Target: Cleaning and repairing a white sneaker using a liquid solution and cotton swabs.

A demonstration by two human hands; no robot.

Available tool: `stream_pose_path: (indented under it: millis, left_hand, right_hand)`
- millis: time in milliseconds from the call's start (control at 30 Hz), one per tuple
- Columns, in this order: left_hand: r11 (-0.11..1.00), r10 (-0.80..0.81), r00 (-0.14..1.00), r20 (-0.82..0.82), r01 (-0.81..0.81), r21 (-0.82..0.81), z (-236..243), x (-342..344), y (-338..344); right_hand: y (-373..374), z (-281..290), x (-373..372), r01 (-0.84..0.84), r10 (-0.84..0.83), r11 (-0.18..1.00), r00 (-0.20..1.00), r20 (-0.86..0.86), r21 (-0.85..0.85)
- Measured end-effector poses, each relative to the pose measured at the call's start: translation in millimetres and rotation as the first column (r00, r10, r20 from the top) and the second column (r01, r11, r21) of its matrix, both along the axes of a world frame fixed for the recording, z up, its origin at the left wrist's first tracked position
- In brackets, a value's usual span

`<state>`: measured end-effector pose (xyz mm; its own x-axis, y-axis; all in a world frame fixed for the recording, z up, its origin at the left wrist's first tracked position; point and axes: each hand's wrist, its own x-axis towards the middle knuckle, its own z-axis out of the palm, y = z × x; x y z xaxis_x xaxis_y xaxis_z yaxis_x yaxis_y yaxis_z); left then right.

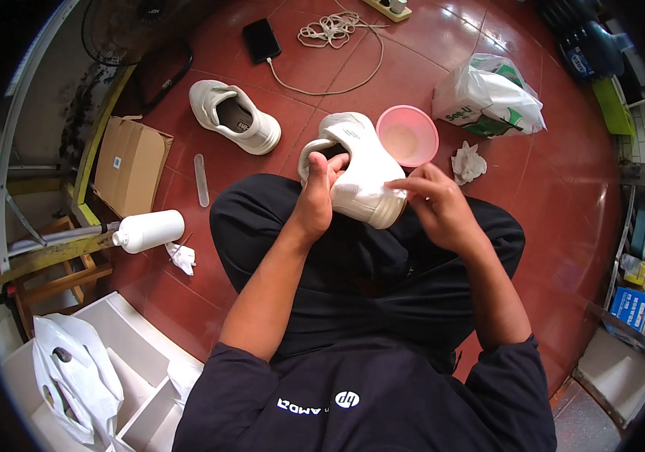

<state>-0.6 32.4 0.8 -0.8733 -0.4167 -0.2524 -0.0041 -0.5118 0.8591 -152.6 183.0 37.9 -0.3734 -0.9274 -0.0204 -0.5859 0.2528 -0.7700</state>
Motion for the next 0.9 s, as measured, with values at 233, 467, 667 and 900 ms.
stream_pose_path:
  millis: [233,467,667,900]
  left_hand:
    - [1.0,-0.011,1.0,0.0,0.011,0.005,-1,0,0]
    - [0.998,-0.013,0.999,-0.051,0.017,0.061,-4,1,-2]
    - [0.999,-0.021,0.999,-0.048,0.023,0.047,-4,2,-2]
    - [0.999,-0.018,0.999,-0.027,0.019,0.045,-3,0,-1]
  right_hand:
    - [4,3,-7,-0.093,0.091,0.995,0.992,0.087,0.023]
    - [5,5,-22,-0.03,0.029,0.998,0.999,0.017,0.057]
    - [10,4,-22,-0.023,0.023,1.0,1.0,-0.007,0.016]
    - [17,-4,-23,0.019,-0.017,0.999,0.997,0.069,-0.028]
